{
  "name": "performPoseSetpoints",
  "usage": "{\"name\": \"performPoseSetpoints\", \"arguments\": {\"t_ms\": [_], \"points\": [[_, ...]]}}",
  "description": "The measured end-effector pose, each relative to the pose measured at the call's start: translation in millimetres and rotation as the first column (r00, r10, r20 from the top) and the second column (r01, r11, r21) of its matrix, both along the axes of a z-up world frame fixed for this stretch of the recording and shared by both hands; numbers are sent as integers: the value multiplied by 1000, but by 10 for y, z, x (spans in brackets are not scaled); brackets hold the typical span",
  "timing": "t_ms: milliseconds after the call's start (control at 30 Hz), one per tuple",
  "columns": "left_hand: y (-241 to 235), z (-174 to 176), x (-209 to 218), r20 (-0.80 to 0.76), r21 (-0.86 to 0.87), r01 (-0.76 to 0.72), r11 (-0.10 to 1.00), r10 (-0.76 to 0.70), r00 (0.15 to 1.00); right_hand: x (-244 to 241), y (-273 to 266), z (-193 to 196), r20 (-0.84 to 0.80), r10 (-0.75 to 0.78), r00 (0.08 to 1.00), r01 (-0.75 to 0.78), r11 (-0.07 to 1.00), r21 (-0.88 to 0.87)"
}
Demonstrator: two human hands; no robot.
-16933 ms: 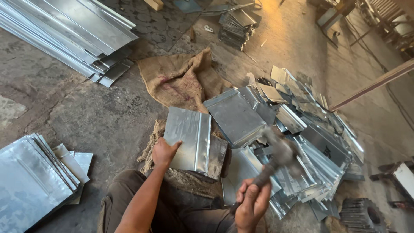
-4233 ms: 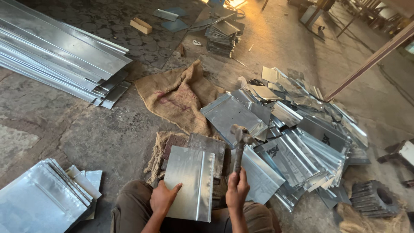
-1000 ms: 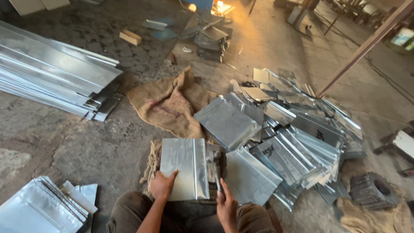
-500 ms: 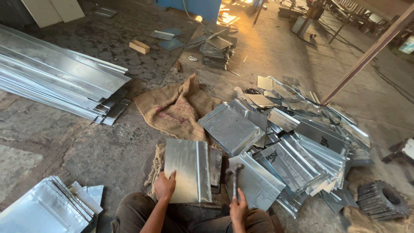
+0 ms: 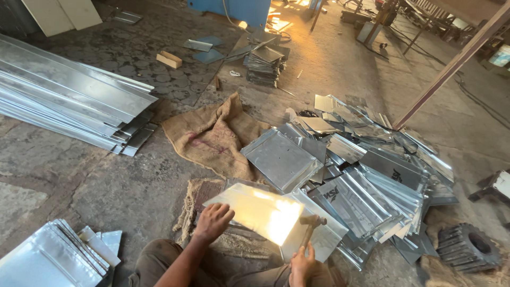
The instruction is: The person uses a hammer to fold and flatten the edges of a metal sheet while sitting on a workshop floor. They strike the metal against a hard base and reposition the sheet repeatedly to achieve a uniform bend.
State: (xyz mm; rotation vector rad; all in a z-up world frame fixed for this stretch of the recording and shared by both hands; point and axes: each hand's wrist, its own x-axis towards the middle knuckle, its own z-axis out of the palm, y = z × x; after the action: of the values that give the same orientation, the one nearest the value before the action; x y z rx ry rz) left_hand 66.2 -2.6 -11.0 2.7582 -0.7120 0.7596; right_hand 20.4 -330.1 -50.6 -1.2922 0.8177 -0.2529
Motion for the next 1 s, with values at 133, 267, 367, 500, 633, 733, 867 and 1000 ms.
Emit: {"name": "performPoseSetpoints", "arguments": {"t_ms": [133, 267, 367, 500, 633, 733, 867, 1000], "points": [[179, -257, -126, 36, 72, 35, 997, -37, 999, -29, -59, 15, -15, 4, 1000, -3, 998, 59], [400, -344, -59, -25, -72, -137, 988, 136, 990, -33, -19, 28, 42, 42, 998, -43, 999, 32], [476, -340, -104, -225, -260, -498, 827, 450, 864, -22, -9, 4, 36, 100, 994, -100, 995, 1], [372, -442, -241, -307, -584, -694, 421, 677, 669, -13, 28, 0, -12, 162, 987, -162, 982, -100], [-90, -644, -418, -859, -463, -875, 138, 170, 482, 21, 90, 49, 14, 264, 964, -227, 853, -470], [-383, -758, -451, -863, -492, -865, 97, 78, 500, -13, 152, 167, 9, 393, 920, -306, 730, -611], [-155, -854, -454, -891, -404, -910, 89, 187, 414, -181, 397, 534, -23, 484, 875, -434, 760, -483], [383, -723, -623, -746, -499, -828, 255, 358, 561, -310, 702, 907, 128, 555, 822, -390, 712, -584]]}}
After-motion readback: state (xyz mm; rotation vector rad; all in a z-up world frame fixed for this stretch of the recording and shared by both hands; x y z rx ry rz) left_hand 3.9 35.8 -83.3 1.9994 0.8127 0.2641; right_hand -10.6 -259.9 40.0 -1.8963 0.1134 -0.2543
